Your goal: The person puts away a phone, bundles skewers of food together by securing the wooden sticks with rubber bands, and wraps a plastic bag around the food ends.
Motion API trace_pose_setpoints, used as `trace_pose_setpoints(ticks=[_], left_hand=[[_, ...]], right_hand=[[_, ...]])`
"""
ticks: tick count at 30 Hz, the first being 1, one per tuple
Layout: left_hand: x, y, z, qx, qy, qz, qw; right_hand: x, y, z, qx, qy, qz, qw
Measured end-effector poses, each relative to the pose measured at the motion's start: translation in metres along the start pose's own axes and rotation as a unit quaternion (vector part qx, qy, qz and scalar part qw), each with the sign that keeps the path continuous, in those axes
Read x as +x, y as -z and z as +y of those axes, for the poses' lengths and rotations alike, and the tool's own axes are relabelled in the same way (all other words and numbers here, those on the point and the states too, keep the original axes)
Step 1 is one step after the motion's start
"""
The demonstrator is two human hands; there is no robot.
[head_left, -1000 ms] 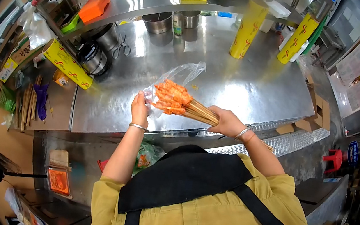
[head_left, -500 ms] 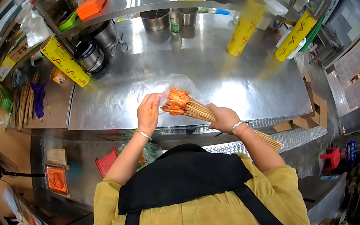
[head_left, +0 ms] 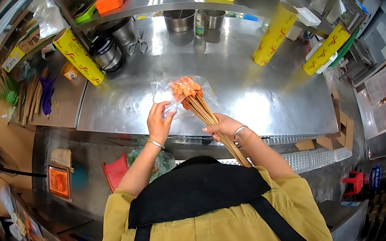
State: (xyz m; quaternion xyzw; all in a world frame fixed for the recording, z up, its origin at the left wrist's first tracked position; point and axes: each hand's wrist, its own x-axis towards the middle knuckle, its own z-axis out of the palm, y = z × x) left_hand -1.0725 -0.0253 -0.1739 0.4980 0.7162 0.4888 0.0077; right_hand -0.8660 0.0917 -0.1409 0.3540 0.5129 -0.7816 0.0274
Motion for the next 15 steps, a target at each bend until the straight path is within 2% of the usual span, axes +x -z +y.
trace_pose_setpoints(ticks=[2, 4, 6, 8, 10, 12, 15], left_hand=[[-0.002, 0.0, -0.006, 0.014, 0.007, 0.013, 1.0], [-0.004, -0.001, -0.012, -0.084, 0.086, 0.066, 0.991], [0.004, -0.001, -0.019, -0.086, 0.086, 0.09, 0.988], [0.013, -0.002, -0.021, -0.098, 0.079, 0.116, 0.985], [0.012, -0.003, -0.012, -0.099, 0.054, 0.094, 0.989], [0.006, -0.002, -0.009, -0.128, 0.024, -0.017, 0.991], [-0.009, 0.003, -0.001, -0.121, 0.071, -0.021, 0.99]], right_hand=[[0.011, -0.003, -0.002, -0.02, 0.005, 0.004, 1.0], [0.023, -0.004, 0.003, -0.037, 0.008, -0.001, 0.999], [0.037, -0.013, 0.006, -0.085, 0.068, 0.073, 0.991], [0.044, -0.014, 0.004, -0.096, 0.059, 0.053, 0.992], [0.061, -0.017, 0.015, -0.163, 0.078, 0.096, 0.979], [0.072, -0.027, 0.015, -0.181, 0.102, 0.115, 0.971], [0.08, -0.039, 0.003, -0.148, 0.118, 0.089, 0.978]])
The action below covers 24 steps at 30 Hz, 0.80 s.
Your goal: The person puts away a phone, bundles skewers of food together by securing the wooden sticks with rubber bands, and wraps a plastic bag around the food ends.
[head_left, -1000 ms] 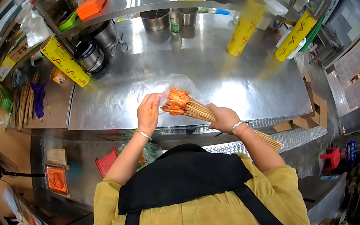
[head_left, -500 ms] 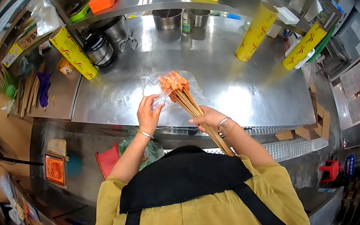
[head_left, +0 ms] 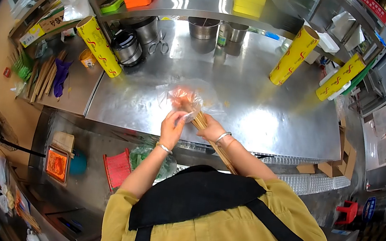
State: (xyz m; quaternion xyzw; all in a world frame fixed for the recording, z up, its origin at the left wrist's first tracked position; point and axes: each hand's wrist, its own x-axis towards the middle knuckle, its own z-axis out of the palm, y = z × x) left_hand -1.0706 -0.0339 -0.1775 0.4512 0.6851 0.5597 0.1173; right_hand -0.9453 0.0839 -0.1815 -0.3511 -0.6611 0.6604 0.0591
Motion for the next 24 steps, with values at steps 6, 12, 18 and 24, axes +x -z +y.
trace_pose_setpoints(ticks=[6, 12, 18, 24], left_hand=[[-0.025, 0.011, -0.05, 0.108, 0.061, 0.143, 0.982], [-0.045, -0.003, -0.062, -0.259, 0.322, 0.19, 0.891], [-0.032, -0.014, -0.041, -0.514, 0.375, 0.209, 0.743], [-0.031, -0.02, -0.049, -0.511, 0.36, 0.24, 0.743]], right_hand=[[0.043, -0.022, -0.01, 0.027, -0.002, 0.018, 0.999], [0.074, -0.069, -0.01, 0.041, 0.032, 0.009, 0.999], [0.089, -0.049, 0.021, -0.073, 0.072, 0.019, 0.995], [0.119, 0.004, -0.022, -0.408, 0.268, 0.349, 0.8]])
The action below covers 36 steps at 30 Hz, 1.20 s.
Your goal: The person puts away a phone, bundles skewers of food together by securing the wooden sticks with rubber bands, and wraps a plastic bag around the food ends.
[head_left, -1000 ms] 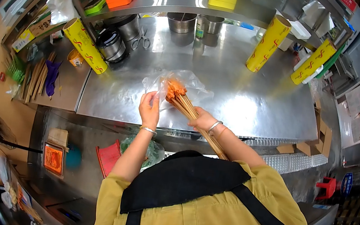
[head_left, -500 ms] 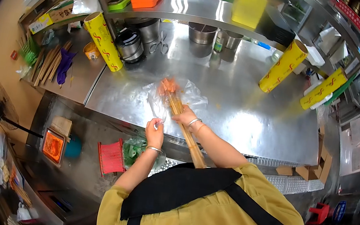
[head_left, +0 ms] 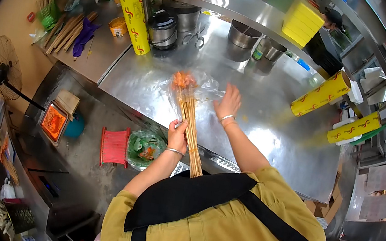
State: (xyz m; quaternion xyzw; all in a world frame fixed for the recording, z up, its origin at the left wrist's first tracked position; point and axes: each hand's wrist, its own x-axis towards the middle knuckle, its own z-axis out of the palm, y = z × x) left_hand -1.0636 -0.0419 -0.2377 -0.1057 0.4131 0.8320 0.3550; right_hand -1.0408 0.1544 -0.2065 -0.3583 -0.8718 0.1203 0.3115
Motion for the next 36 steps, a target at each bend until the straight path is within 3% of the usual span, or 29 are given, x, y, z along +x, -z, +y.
trace_pose_setpoints(ticks=[2, 3, 4, 5, 6, 7, 9, 11, 12, 13, 14, 15, 16, 17, 20, 21, 23, 26, 29, 31, 32, 33, 35, 36], left_hand=[[0.0, -0.003, 0.0, 0.01, -0.011, 0.007, 1.0], [0.001, -0.003, -0.001, 0.019, -0.018, 0.01, 1.0], [0.005, 0.002, -0.003, 0.07, -0.063, 0.021, 0.995], [0.006, 0.007, -0.003, 0.07, -0.063, 0.021, 0.995], [0.008, 0.012, 0.001, 0.245, -0.183, 0.009, 0.952], [0.011, 0.013, 0.001, 0.407, -0.292, 0.003, 0.865], [0.002, 0.008, 0.01, 0.392, -0.272, 0.006, 0.879], [-0.015, -0.005, 0.028, 0.61, -0.472, 0.019, 0.637], [-0.007, 0.002, 0.026, 0.568, -0.417, -0.016, 0.709], [0.0, 0.005, 0.026, 0.571, -0.416, -0.014, 0.707], [0.008, 0.007, 0.024, 0.396, -0.244, 0.011, 0.885], [0.018, 0.011, 0.022, 0.184, -0.05, 0.036, 0.981], [0.037, 0.012, 0.018, 0.076, 0.02, 0.027, 0.997], [0.047, 0.018, 0.012, 0.076, 0.02, 0.027, 0.996], [0.045, 0.0, 0.013, -0.007, 0.151, -0.08, 0.985], [0.043, -0.004, 0.013, -0.006, 0.151, -0.08, 0.985], [0.039, -0.011, 0.015, -0.047, 0.237, -0.087, 0.966], [0.03, -0.024, 0.02, -0.031, 0.234, -0.087, 0.968], [0.026, -0.034, 0.028, 0.016, 0.199, -0.089, 0.976], [0.034, -0.034, 0.024, 0.131, 0.129, -0.071, 0.98], [0.038, -0.034, 0.022, 0.131, 0.129, -0.074, 0.98], [0.04, -0.038, 0.023, 0.208, 0.106, -0.078, 0.969], [0.045, -0.049, 0.027, 0.359, 0.058, -0.085, 0.928], [0.044, -0.056, 0.037, 0.478, 0.019, -0.11, 0.871]], right_hand=[[0.002, -0.018, 0.012, 0.008, 0.0, -0.057, 0.998], [-0.003, -0.02, 0.011, 0.237, -0.078, -0.167, 0.954], [-0.008, -0.024, 0.011, 0.45, -0.153, -0.269, 0.838], [-0.017, -0.023, 0.013, 0.465, -0.121, -0.282, 0.83], [-0.028, -0.017, 0.008, 0.481, -0.087, -0.297, 0.82], [-0.043, -0.008, 0.003, 0.483, -0.076, -0.311, 0.815], [-0.065, 0.003, -0.005, 0.486, -0.065, -0.326, 0.808], [-0.078, 0.002, -0.007, 0.489, -0.097, -0.312, 0.809], [-0.08, -0.003, -0.006, 0.512, -0.115, -0.31, 0.792], [-0.078, -0.004, -0.009, 0.515, -0.117, -0.312, 0.79], [-0.076, -0.002, -0.01, 0.556, -0.148, -0.322, 0.752], [-0.075, -0.001, -0.012, 0.596, -0.179, -0.332, 0.709], [-0.075, -0.001, -0.014, 0.596, -0.18, -0.334, 0.708], [-0.075, -0.002, -0.016, 0.591, -0.177, -0.339, 0.71], [-0.076, -0.004, -0.02, 0.589, -0.177, -0.341, 0.711], [-0.075, 0.001, -0.024, 0.593, -0.183, -0.336, 0.709], [-0.069, 0.014, -0.027, 0.6, -0.204, -0.352, 0.689], [-0.057, 0.03, -0.029, 0.613, -0.22, -0.334, 0.682], [-0.043, 0.035, -0.027, 0.615, -0.176, -0.276, 0.717], [-0.035, 0.035, -0.025, 0.598, -0.094, -0.266, 0.75], [-0.029, 0.035, -0.023, 0.543, -0.027, -0.276, 0.792], [-0.021, 0.041, -0.028, 0.542, -0.026, -0.273, 0.794], [-0.006, 0.059, -0.046, 0.388, 0.199, -0.211, 0.875], [0.001, 0.06, -0.052, 0.376, 0.227, -0.236, 0.867]])
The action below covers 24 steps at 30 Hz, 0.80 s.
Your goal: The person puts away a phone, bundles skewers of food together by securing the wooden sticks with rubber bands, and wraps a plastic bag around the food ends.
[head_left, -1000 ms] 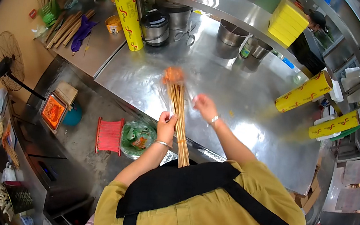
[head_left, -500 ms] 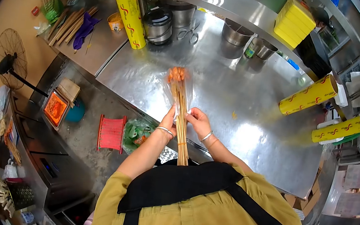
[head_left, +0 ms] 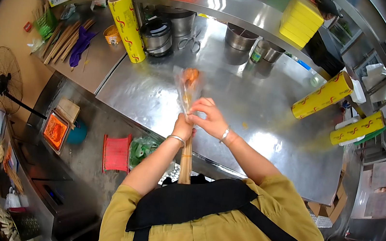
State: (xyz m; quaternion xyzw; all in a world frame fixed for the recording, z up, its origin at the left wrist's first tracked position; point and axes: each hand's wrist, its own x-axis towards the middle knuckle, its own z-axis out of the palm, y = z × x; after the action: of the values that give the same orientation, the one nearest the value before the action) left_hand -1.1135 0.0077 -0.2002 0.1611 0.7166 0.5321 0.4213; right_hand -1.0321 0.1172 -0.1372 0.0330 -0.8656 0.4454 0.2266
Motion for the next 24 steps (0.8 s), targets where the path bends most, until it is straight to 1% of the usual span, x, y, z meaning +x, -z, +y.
trace_pose_setpoints(ticks=[1, 2, 3, 4, 5, 6, 7, 8, 9, 10, 11, 12, 13, 14, 15, 16, 17, 18, 19, 20, 21, 23, 24], left_hand=[[0.006, 0.002, -0.009, 0.003, 0.001, -0.005, 1.0], [0.015, 0.003, -0.022, 0.162, -0.154, 0.095, 0.97], [0.009, 0.006, -0.017, 0.289, -0.182, 0.123, 0.932], [0.002, 0.008, -0.008, 0.409, -0.204, 0.159, 0.875], [-0.008, 0.009, -0.001, 0.413, -0.205, 0.154, 0.874], [-0.019, 0.01, 0.007, 0.448, -0.195, 0.151, 0.859], [-0.029, 0.01, 0.013, 0.483, -0.186, 0.147, 0.843], [-0.04, 0.009, 0.019, 0.504, -0.202, 0.137, 0.828], [-0.045, 0.009, 0.018, 0.507, -0.203, 0.131, 0.827], [-0.05, 0.011, 0.016, 0.538, -0.216, 0.118, 0.806], [-0.054, 0.013, 0.016, 0.567, -0.229, 0.107, 0.784], [-0.058, 0.013, 0.018, 0.567, -0.232, 0.105, 0.783], [-0.063, 0.014, 0.019, 0.574, -0.235, 0.08, 0.78], [-0.067, 0.016, 0.021, 0.58, -0.237, 0.056, 0.777], [-0.072, 0.018, 0.024, 0.58, -0.238, 0.057, 0.777], [-0.076, 0.02, 0.027, 0.561, -0.243, 0.045, 0.79], [-0.078, 0.022, 0.027, 0.543, -0.247, 0.033, 0.802], [-0.078, 0.024, 0.024, 0.542, -0.248, 0.032, 0.802], [-0.076, 0.025, 0.018, 0.493, -0.272, 0.031, 0.826], [-0.073, 0.026, 0.012, 0.442, -0.295, 0.028, 0.847], [-0.068, 0.025, 0.006, 0.444, -0.297, 0.024, 0.845], [-0.062, 0.023, -0.003, 0.318, -0.353, -0.004, 0.88], [-0.066, 0.023, 0.001, 0.32, -0.355, -0.007, 0.878]], right_hand=[[0.008, 0.0, -0.004, -0.001, -0.004, 0.004, 1.0], [0.016, -0.001, -0.009, -0.052, 0.024, -0.02, 0.998], [0.026, 0.0, -0.014, -0.103, 0.051, -0.044, 0.992], [0.038, 0.002, -0.019, -0.103, 0.048, -0.041, 0.993], [0.051, 0.006, -0.024, -0.194, 0.038, -0.105, 0.975], [0.063, 0.009, -0.024, -0.282, 0.027, -0.168, 0.944], [0.073, 0.012, -0.017, -0.28, 0.021, -0.165, 0.945], [0.081, 0.015, -0.008, -0.286, 0.006, -0.191, 0.939], [0.086, 0.017, -0.001, -0.291, -0.011, -0.218, 0.932], [0.089, 0.018, 0.001, -0.291, -0.016, -0.214, 0.933], [0.094, 0.019, 0.003, -0.308, -0.028, -0.254, 0.916], [0.097, 0.018, 0.0, -0.325, -0.038, -0.295, 0.898], [0.098, 0.014, -0.004, -0.325, -0.04, -0.294, 0.898], [0.099, 0.009, -0.008, -0.332, -0.064, -0.328, 0.882], [0.098, 0.005, -0.011, -0.338, -0.087, -0.361, 0.865], [0.093, 0.0, -0.007, -0.333, -0.063, -0.342, 0.876], [0.089, -0.005, -0.006, -0.334, -0.063, -0.342, 0.876], [0.086, -0.009, -0.006, -0.328, -0.066, -0.334, 0.881], [0.085, -0.013, -0.007, -0.323, -0.07, -0.324, 0.886], [0.087, -0.016, -0.007, -0.363, -0.056, -0.342, 0.865], [0.089, -0.016, -0.012, -0.363, -0.059, -0.339, 0.866], [0.092, -0.009, -0.035, -0.443, 0.013, -0.267, 0.856], [0.094, -0.004, -0.048, -0.454, 0.054, -0.219, 0.862]])
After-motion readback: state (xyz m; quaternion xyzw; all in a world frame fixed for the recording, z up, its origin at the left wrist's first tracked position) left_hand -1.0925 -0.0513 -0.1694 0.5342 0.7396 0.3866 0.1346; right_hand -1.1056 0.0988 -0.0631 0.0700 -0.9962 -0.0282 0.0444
